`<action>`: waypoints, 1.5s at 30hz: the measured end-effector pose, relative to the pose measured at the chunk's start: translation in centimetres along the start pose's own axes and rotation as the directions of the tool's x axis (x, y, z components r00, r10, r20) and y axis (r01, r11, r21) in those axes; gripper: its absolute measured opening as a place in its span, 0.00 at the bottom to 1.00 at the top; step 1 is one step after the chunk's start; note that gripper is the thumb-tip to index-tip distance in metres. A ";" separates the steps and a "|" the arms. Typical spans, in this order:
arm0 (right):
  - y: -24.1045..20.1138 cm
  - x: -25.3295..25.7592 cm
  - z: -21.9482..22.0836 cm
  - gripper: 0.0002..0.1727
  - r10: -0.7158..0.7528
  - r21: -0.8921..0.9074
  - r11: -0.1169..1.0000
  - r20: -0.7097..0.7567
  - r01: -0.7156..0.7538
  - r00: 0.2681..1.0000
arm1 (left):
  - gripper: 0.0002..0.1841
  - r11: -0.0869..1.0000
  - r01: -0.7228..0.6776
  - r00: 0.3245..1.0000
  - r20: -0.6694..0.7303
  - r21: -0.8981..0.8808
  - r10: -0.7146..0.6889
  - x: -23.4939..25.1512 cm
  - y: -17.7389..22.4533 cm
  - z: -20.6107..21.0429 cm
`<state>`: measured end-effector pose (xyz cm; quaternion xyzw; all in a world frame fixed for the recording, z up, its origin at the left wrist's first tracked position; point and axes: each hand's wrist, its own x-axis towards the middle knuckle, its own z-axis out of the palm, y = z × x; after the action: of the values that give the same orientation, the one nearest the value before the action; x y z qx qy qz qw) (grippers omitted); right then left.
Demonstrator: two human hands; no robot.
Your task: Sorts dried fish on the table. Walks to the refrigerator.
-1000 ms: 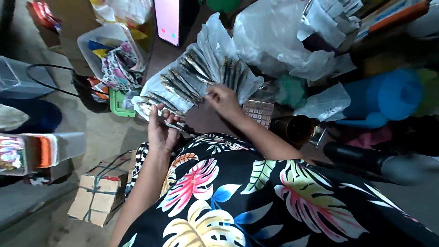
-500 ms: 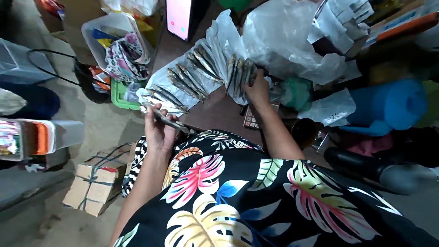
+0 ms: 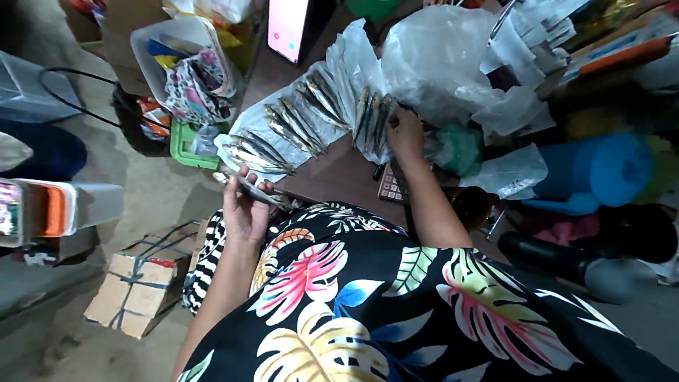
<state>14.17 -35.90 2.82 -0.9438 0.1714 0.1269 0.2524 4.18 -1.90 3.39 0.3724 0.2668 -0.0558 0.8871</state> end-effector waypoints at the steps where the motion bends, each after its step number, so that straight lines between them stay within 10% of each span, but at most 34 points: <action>1: -0.3 0.1 0.1 0.18 -0.004 -0.032 0.999 0.009 0.004 1.000 | 0.19 1.000 0.002 1.000 -0.010 -0.008 -0.002 0.0 -0.1 -0.1; 15: -3.8 4.1 1.6 0.32 -0.036 -0.122 0.992 -0.052 0.029 0.998 | 0.17 1.000 -0.007 0.999 -0.034 -0.024 0.006 -0.1 -0.4 -0.9; 28: 0.6 3.0 -2.9 0.23 -0.126 0.422 0.846 -0.433 0.325 0.893 | 0.17 1.000 -0.009 0.998 -0.055 -0.024 0.007 0.2 -0.6 -1.1; 45: 0.7 1.8 -3.2 0.16 0.002 0.221 0.975 -0.133 0.027 0.991 | 0.14 1.000 -0.011 0.997 -0.080 -0.013 0.010 0.1 -0.7 -1.3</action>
<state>16.05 -38.62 4.54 -0.9171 0.1949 0.0424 0.3453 3.44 -1.51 2.14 0.3699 0.3005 -0.0347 0.8785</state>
